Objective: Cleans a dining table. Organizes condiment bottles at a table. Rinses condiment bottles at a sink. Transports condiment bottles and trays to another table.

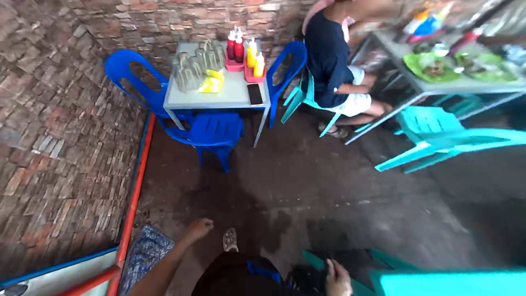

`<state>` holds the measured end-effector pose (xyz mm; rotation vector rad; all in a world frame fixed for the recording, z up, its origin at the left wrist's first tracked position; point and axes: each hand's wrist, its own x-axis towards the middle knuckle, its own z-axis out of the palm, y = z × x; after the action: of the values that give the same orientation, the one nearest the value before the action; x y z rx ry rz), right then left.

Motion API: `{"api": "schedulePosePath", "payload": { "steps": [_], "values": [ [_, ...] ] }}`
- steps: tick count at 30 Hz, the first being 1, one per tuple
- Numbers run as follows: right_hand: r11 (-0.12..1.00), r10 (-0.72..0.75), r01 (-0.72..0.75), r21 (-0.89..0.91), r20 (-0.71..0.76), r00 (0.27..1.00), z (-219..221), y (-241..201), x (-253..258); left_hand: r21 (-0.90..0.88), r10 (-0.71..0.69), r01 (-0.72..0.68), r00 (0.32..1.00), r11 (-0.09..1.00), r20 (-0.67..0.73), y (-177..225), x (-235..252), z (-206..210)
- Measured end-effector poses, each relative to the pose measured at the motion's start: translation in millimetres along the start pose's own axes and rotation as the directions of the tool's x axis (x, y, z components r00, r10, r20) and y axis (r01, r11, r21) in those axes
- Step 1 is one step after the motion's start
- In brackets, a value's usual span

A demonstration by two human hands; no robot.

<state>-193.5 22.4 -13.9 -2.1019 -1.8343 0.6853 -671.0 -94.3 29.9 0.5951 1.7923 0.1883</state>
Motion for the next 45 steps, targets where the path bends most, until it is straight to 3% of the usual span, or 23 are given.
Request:
{"api": "schedulePosePath", "payload": {
  "steps": [2,4,6,8,10,11,12,16,19,24,27,30,33,35,37,39,41,42,45],
  "values": [
    [0.98,0.103,-0.127,0.151,0.159,0.982,38,-73,15,-0.135,0.089,-0.094,0.995,0.986,-0.041,46,-1,-30],
    [0.931,0.103,-0.194,0.309,0.286,0.953,64,-164,38,-0.275,0.23,-0.239,0.971,0.931,-0.067,94,4,-45],
    [0.863,-0.009,-0.205,0.462,0.42,0.908,73,-253,64,-0.408,0.331,-0.326,0.942,0.853,-0.062,140,10,-54],
    [0.776,-0.222,-0.224,0.589,0.588,0.778,68,-326,96,-0.471,0.406,-0.403,0.908,0.785,-0.1,176,21,-67],
    [0.742,-0.391,-0.23,0.63,0.685,0.614,58,-383,138,-0.438,0.474,-0.53,0.848,0.726,-0.239,198,49,-90],
    [0.739,-0.424,-0.227,0.635,0.7,0.575,54,-405,161,-0.414,0.486,-0.593,0.804,0.69,-0.342,207,65,-104],
    [0.743,-0.435,-0.199,0.639,0.687,0.582,54,-423,187,-0.391,0.473,-0.625,0.774,0.676,-0.422,217,79,-123],
    [0.794,-0.405,-0.016,0.608,0.549,0.732,79,-474,318,-0.258,0.426,-0.656,0.69,0.709,-0.585,274,130,-212],
    [0.86,-0.28,-0.051,0.509,0.552,0.785,94,-523,414,-0.202,0.373,-0.644,0.639,0.738,-0.673,330,176,-275],
    [0.907,-0.331,0.125,0.402,0.496,0.803,119,-609,542,-0.204,0.306,-0.542,0.703,0.815,-0.642,409,241,-354],
    [0.909,-0.393,0.294,0.295,0.371,0.841,148,-651,592,-0.065,0.309,-0.463,0.683,0.884,-0.662,437,275,-378],
    [0.951,-0.308,0.284,0.122,0.431,0.848,166,-683,619,0.071,0.28,-0.299,0.749,0.952,-0.601,475,290,-396],
    [0.941,-0.339,0.306,0.145,0.413,0.846,171,-700,633,0.107,0.357,-0.36,0.758,0.927,-0.547,507,307,-409],
    [0.891,-0.446,0.368,0.266,0.369,0.815,166,-707,631,0.077,0.398,-0.418,0.77,0.905,-0.499,524,309,-415],
    [0.799,-0.582,0.422,0.428,0.378,0.72,152,-718,624,0.046,0.457,-0.5,0.747,0.865,-0.482,537,310,-417],
    [0.725,-0.68,0.411,0.552,0.482,0.552,135,-729,621,0.041,0.511,-0.572,0.696,0.819,-0.506,543,313,-416],
    [0.703,-0.711,0.383,0.599,0.606,0.357,115,-739,623,0.054,0.519,-0.576,0.686,0.815,-0.51,545,307,-418],
    [0.69,-0.72,0.395,0.606,0.628,0.294,106,-744,627,0.065,0.512,-0.564,0.689,0.823,-0.513,544,305,-419],
    [0.585,-0.809,0.502,0.637,0.501,0.307,82,-759,633,0.097,0.497,-0.526,0.705,0.845,-0.506,532,301,-419]
  ]
}}
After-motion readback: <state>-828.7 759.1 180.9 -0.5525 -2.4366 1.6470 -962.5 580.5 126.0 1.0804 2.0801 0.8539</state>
